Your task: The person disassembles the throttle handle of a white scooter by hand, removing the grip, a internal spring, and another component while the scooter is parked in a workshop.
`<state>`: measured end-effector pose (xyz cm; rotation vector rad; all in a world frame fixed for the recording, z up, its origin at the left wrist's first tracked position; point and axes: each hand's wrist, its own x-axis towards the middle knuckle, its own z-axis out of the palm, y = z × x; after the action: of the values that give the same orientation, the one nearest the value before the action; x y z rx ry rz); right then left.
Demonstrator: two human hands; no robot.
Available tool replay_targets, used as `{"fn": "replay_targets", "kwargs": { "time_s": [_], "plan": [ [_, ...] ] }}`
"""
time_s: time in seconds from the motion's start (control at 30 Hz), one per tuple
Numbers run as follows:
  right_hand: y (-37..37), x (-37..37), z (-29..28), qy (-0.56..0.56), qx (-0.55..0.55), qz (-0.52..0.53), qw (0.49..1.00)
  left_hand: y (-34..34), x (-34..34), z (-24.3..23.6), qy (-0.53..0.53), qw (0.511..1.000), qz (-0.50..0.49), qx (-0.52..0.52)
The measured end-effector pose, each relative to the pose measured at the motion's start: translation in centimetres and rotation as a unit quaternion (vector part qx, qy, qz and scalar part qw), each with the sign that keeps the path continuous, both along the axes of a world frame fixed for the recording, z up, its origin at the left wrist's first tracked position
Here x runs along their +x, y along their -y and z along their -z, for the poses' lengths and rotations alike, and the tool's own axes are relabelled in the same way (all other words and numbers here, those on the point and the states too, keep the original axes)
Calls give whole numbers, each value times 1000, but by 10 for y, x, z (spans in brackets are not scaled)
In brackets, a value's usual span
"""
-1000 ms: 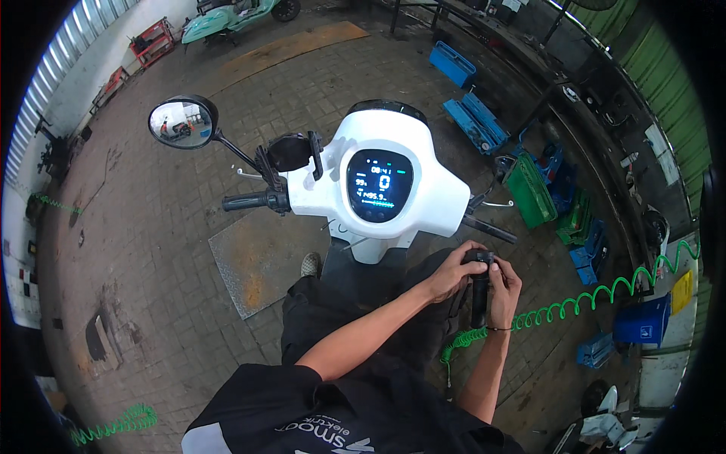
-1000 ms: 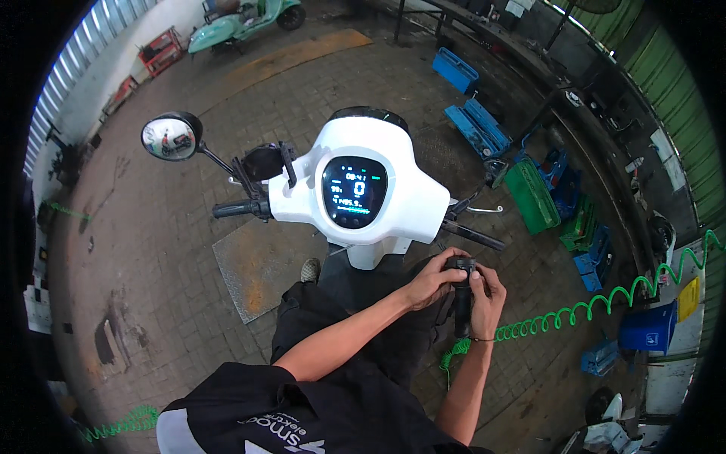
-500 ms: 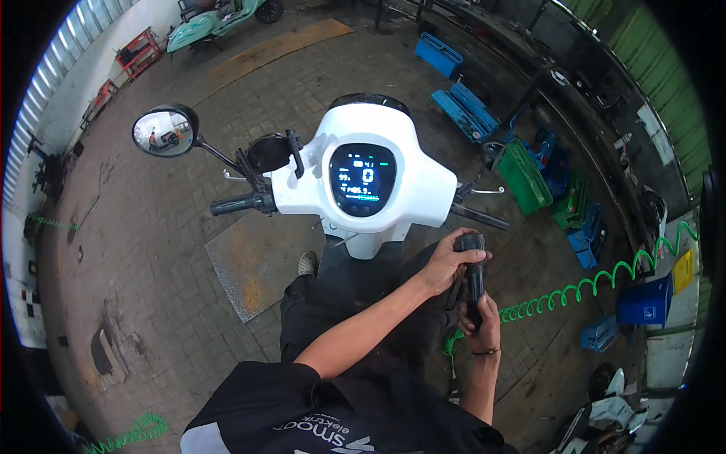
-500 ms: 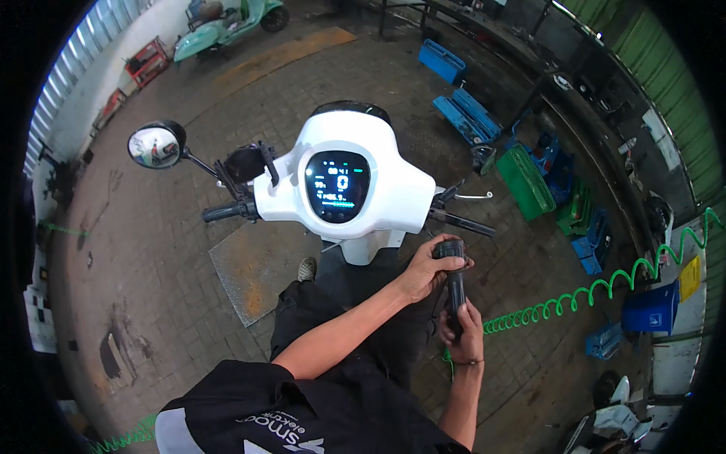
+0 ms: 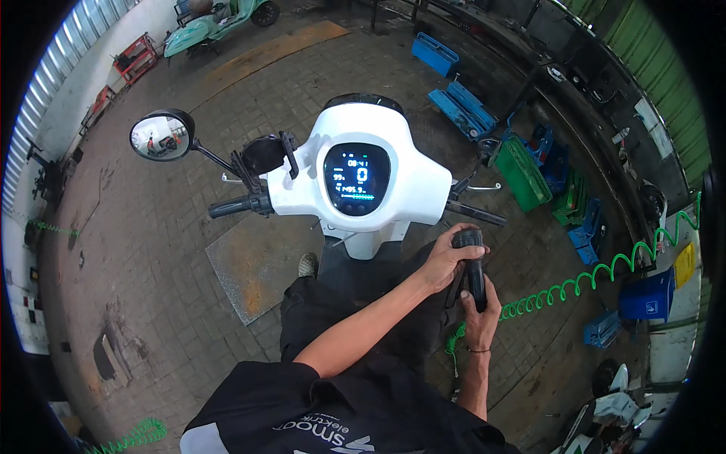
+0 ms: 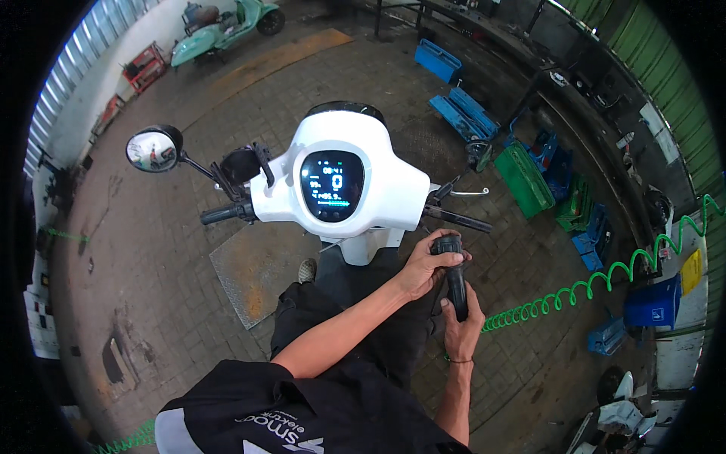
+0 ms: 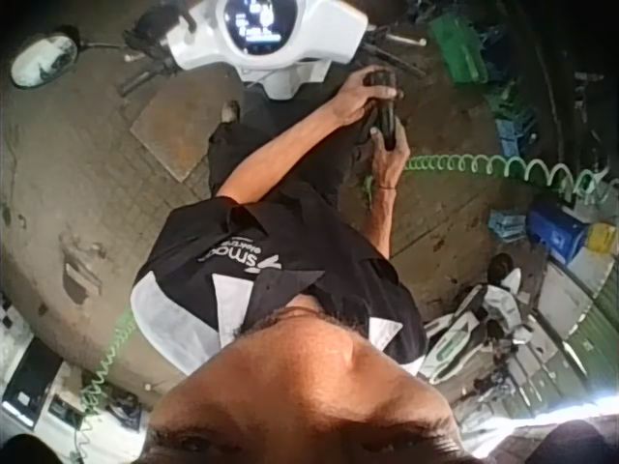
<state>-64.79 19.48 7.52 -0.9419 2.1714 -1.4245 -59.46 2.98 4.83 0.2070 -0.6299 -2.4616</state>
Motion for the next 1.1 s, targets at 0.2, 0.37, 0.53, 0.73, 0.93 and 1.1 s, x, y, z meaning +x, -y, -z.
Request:
{"fn": "replay_targets", "kwargs": {
  "time_s": [0.2,0.37,0.53,0.73,0.93,1.1],
  "plan": [
    [-2,-6,2,-3,-1,-19,1000,1,0,-2,-3,1000,4,5],
    [-6,-13,1,230,-19,-62,971,3,2,-2,-9,1000,11,-2],
    [-3,-9,-9,468,-113,-74,874,6,6,-5,-14,1000,24,11],
    [-7,-17,9,488,-107,-83,863,4,3,-1,-15,1000,16,2],
    [4,-1,-5,327,-74,-69,939,5,3,1,-15,1000,18,3],
    [7,8,3,17,-32,14,999,1,2,-2,-11,1000,2,-11]
  ]
}}
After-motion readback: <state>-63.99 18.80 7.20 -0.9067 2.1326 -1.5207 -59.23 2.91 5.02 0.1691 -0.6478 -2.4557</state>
